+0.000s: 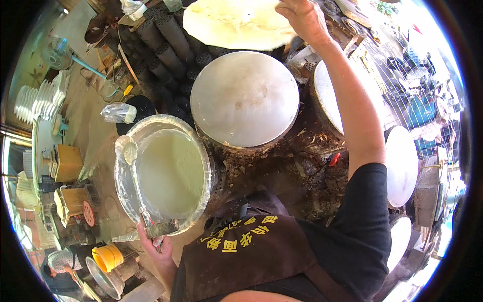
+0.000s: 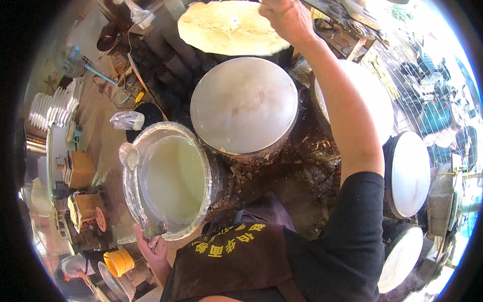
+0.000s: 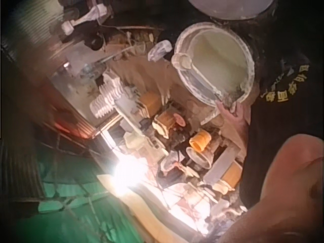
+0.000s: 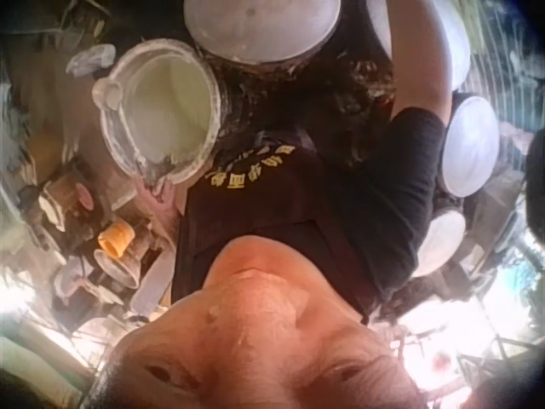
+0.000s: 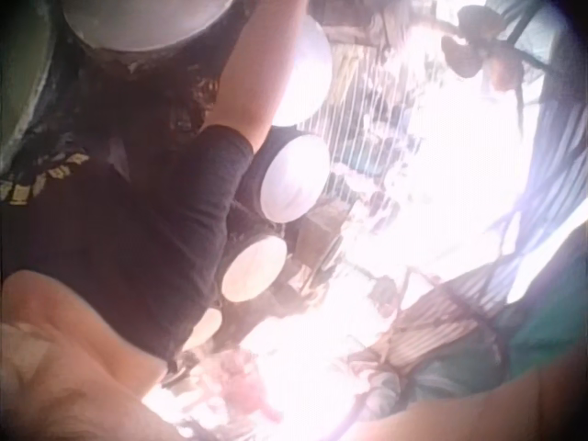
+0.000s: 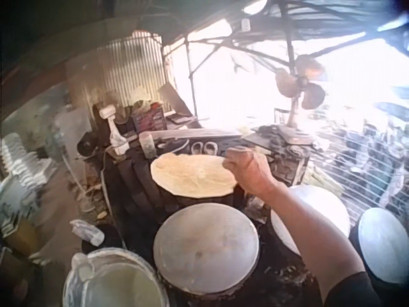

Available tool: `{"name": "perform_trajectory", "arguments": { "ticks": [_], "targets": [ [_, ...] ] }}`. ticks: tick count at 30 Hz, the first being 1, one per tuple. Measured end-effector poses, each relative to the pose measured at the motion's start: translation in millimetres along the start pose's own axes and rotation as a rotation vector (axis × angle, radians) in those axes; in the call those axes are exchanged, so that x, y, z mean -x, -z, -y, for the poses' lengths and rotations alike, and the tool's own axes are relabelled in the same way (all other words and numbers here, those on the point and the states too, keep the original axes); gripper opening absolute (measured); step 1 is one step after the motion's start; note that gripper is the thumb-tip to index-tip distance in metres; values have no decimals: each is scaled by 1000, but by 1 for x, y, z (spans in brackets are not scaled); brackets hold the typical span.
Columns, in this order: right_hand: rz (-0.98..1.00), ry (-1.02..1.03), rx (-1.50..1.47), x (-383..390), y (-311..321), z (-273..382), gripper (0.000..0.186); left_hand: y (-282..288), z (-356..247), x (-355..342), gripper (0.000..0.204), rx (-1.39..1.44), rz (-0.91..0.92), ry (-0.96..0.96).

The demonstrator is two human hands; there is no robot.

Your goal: The person ladles batter onto hot circular griddles, spreads it into thin crepes, flips them, and stacks the finished crepes on a nearby surface. The process is repeated continuously across multiple griddles.

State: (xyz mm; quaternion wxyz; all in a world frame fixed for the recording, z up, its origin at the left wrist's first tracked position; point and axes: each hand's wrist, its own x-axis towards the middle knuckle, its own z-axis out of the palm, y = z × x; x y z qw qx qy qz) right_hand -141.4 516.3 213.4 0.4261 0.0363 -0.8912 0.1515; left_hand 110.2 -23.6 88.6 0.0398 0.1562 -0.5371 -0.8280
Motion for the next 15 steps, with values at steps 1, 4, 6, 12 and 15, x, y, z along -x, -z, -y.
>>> {"name": "perform_trajectory", "arguments": {
  "ticks": [1,4,6,12,15],
  "targets": [
    [-17,60,15,6,10,13,14,-6,-4,-2,31,11,-55,23],
    [-10,85,135,36,27,37,8,-10,-14,-9,33,126,-80,126],
    [51,117,229,74,45,62,10,-6,-23,-18,48,250,120,209],
    [195,-154,189,217,115,158,4,5,-39,-47,48,-47,458,190],
    [200,-420,239,283,162,232,3,-2,-57,-64,51,-49,659,406]
  ]
}}
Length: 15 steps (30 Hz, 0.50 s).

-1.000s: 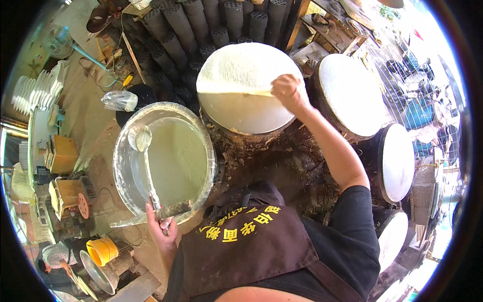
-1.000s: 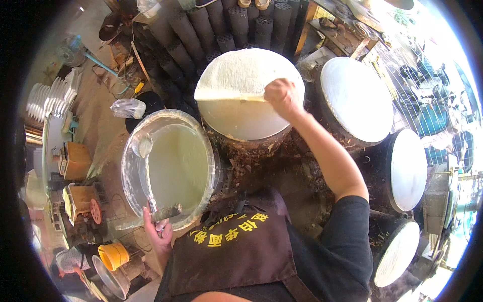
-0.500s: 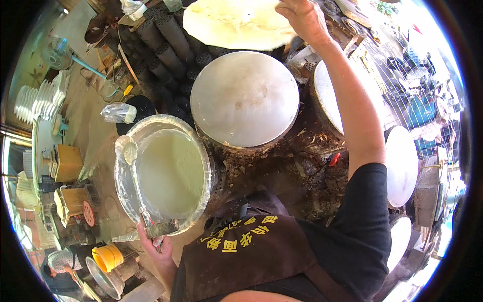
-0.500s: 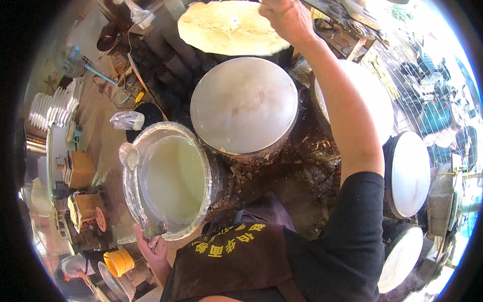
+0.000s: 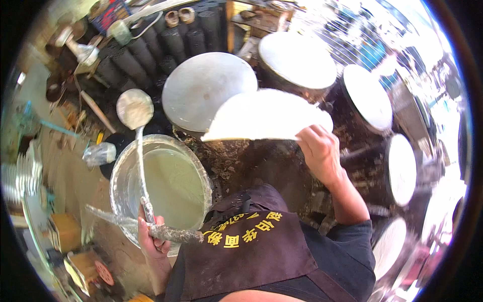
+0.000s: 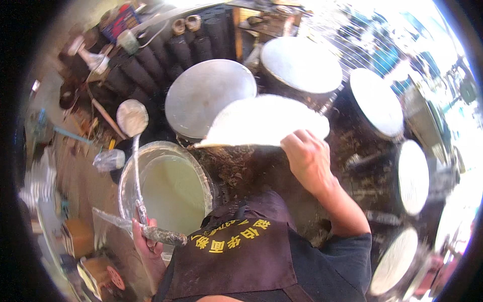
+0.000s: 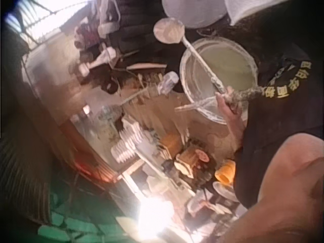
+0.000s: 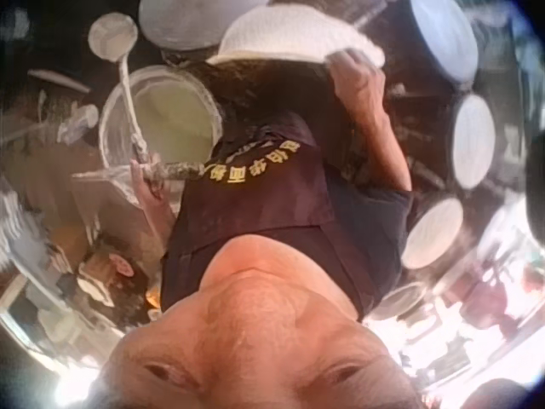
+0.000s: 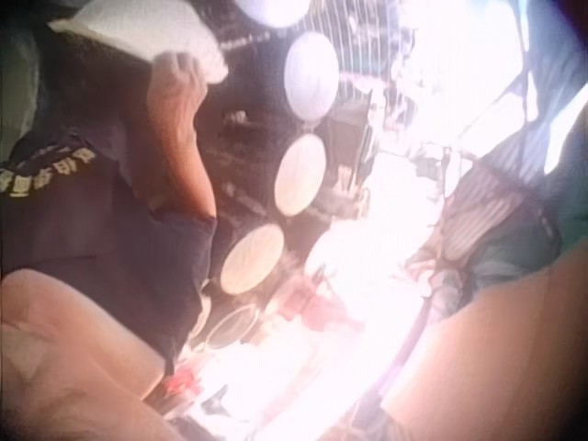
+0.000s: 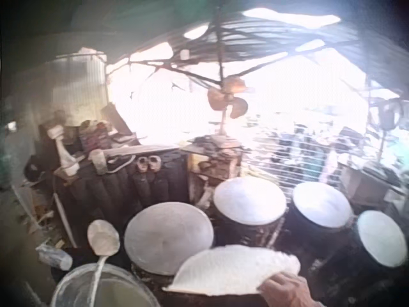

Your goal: The person ladles batter onto hot circular griddles, spreads it into thin crepes, flips them, and stacks the finished crepes on a nearby surface. The process is repeated continuously across multiple griddles.

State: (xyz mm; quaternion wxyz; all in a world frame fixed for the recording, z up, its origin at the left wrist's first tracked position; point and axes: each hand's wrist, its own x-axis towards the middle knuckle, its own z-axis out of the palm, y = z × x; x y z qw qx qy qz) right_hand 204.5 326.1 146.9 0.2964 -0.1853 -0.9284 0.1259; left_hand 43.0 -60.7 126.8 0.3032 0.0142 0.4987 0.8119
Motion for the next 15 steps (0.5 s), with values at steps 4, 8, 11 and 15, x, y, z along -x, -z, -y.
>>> {"name": "perform_trajectory", "arguments": {
  "ticks": [4,8,11,15],
  "targets": [
    [36,-324,58,114,36,60,4,-6,-25,-20,54,-87,309,177],
    [127,-711,277,198,35,105,4,0,-45,-33,66,-355,683,75],
    [4,-889,414,266,25,112,3,10,-48,-32,74,-711,821,-228],
    [-284,-1180,415,347,96,178,11,-10,-52,-28,81,-446,657,175]
  ]
}}
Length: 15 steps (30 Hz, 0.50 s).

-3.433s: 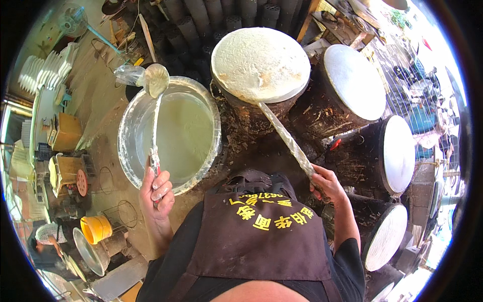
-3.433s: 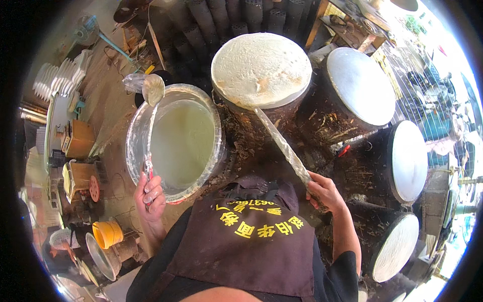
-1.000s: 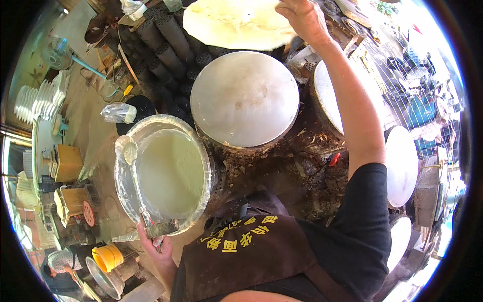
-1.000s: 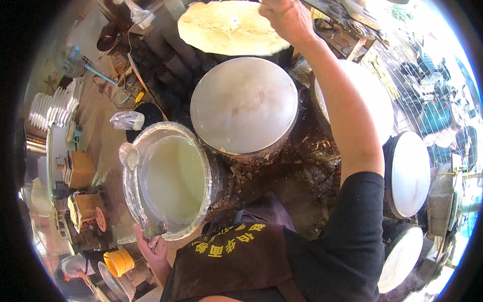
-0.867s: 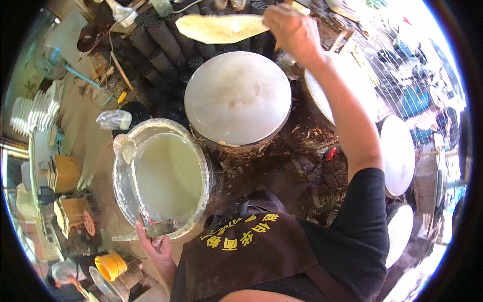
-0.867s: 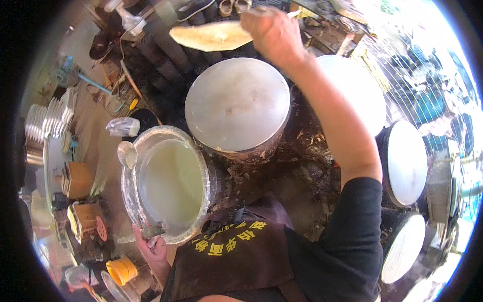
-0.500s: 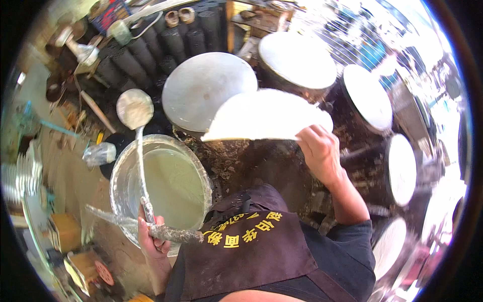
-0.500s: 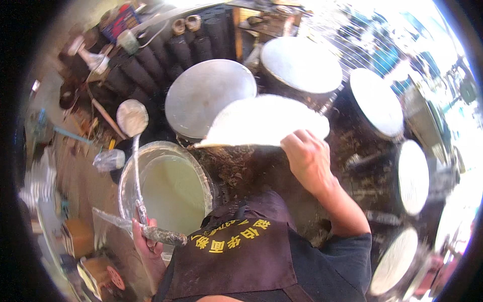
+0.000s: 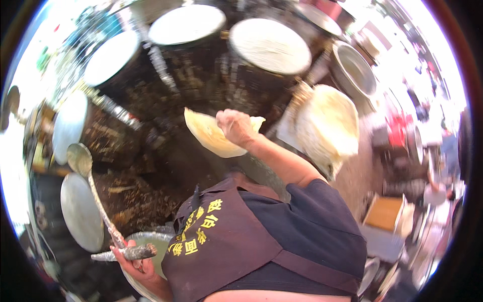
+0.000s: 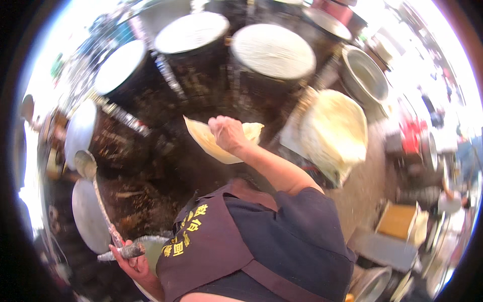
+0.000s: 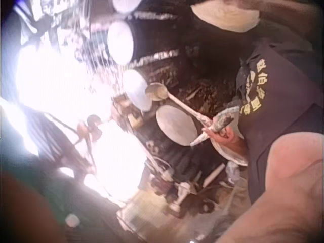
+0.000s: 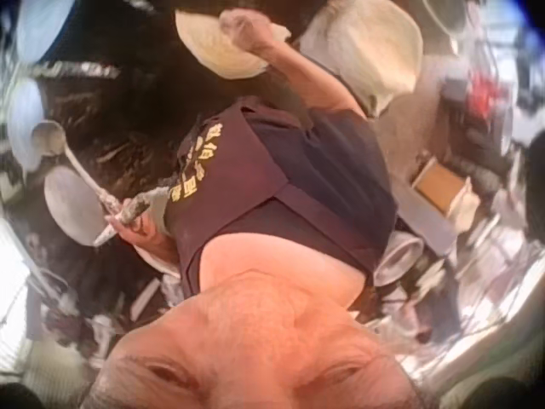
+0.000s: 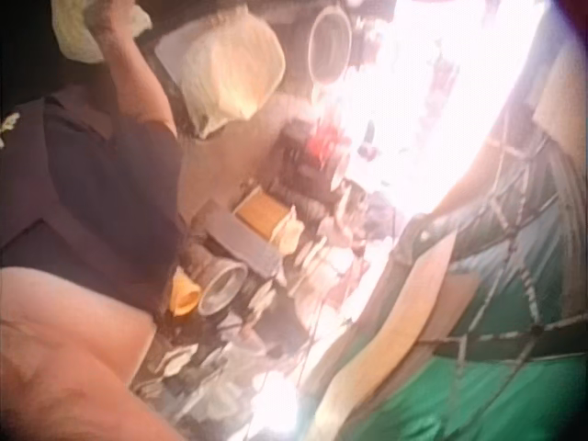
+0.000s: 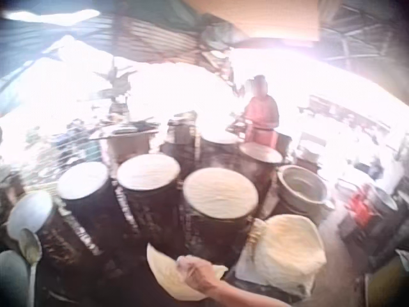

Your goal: The person ladles batter onto hot circular griddles, spreads it into thin crepes, flips them, and stacks the finished crepes on a nearby surface. The process is repeated continuously across multiple griddles.

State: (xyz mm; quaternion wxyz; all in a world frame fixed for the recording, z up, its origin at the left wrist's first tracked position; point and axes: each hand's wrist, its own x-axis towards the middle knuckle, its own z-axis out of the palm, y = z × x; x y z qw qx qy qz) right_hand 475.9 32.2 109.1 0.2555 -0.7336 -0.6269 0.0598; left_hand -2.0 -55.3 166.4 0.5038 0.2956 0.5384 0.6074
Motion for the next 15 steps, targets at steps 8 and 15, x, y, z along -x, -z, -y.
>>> {"name": "perform_trajectory", "arguments": {
  "ticks": [8,15],
  "targets": [
    [-712,-712,-891,186,301,-144,18,-100,-49,66,76,24,388,76],
    [-1079,-958,-1222,377,294,-372,21,-184,-47,109,56,354,207,494]
  ]
}}
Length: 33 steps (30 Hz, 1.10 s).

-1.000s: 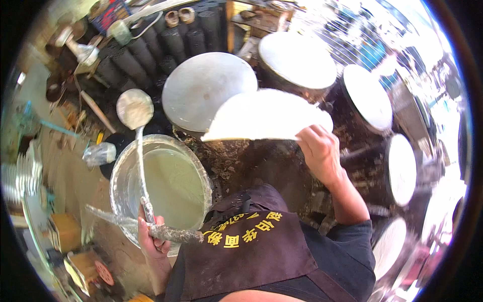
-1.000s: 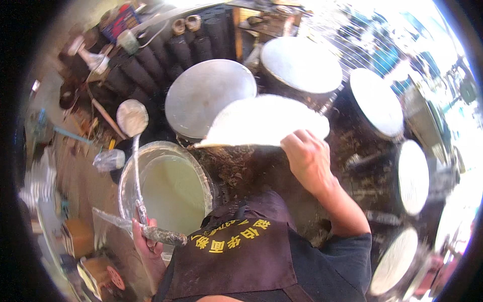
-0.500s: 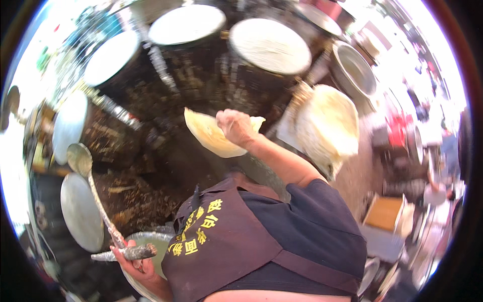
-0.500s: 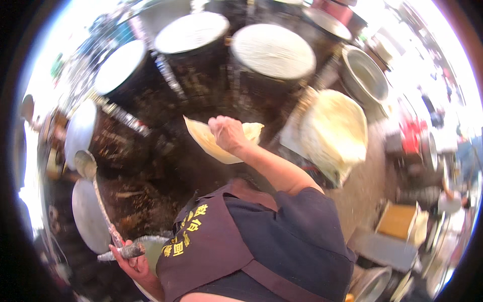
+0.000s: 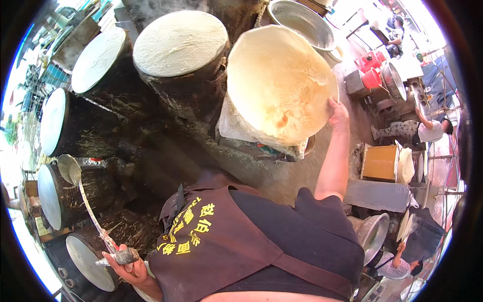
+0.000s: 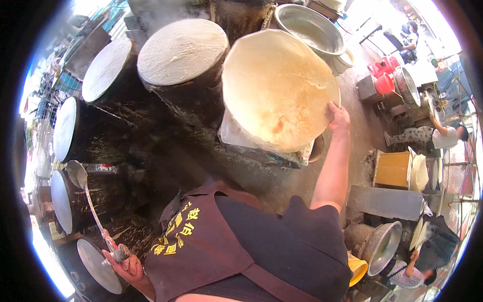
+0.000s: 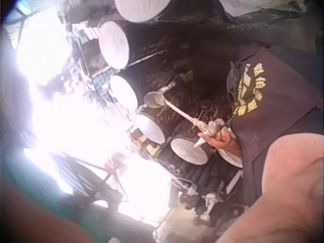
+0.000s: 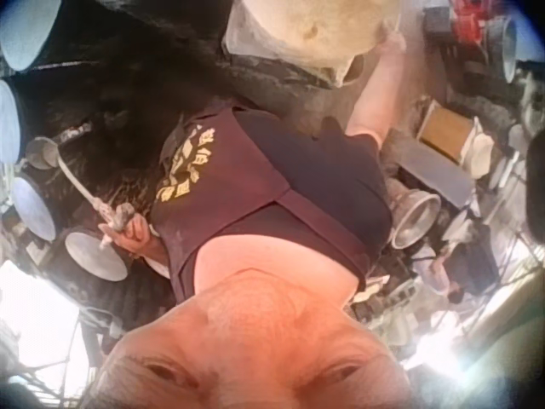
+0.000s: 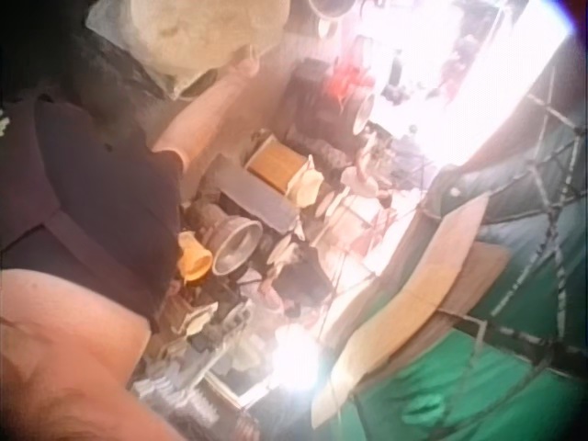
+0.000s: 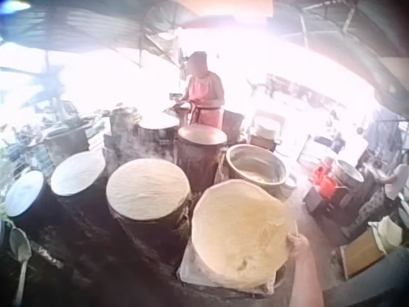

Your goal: The person ladles batter onto hot circular griddles, spreads it into thin crepes, flips them, and stacks the finished crepes on a nearby surface. The process is repeated continuously across multiple griddles.

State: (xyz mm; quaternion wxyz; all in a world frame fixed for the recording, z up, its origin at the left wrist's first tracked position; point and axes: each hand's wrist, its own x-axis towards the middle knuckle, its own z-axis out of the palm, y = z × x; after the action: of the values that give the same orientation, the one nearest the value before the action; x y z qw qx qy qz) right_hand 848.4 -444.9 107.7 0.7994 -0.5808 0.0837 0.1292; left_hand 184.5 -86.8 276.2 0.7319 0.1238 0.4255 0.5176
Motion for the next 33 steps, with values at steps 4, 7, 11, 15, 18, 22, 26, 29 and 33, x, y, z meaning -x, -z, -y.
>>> {"name": "perform_trajectory", "arguments": {
  "ticks": [4,7,11,15,18,22,26,29,33],
  "targets": [
    [-132,-56,-59,-38,57,-94,18,11,13,-16,55,24,353,141],
    [-228,-70,32,-35,56,-98,20,7,21,-8,58,-30,79,37],
    [-280,-48,116,-33,55,-112,21,2,24,-16,62,35,35,116],
    [-439,127,666,-57,64,-113,36,-5,24,-16,61,72,-22,96],
    [-620,654,1471,-19,-35,-70,41,11,27,0,56,-19,-36,-46],
    [-30,650,917,-20,-172,-90,41,59,46,-5,59,-850,17,-565],
    [699,422,632,77,-384,-184,32,67,72,-17,63,-1022,-146,-686],
    [1258,484,643,186,-486,-231,30,49,93,-11,51,-917,-376,-656],
    [1951,639,161,350,-512,-258,27,80,98,9,53,-433,-340,-521]
  ]
}}
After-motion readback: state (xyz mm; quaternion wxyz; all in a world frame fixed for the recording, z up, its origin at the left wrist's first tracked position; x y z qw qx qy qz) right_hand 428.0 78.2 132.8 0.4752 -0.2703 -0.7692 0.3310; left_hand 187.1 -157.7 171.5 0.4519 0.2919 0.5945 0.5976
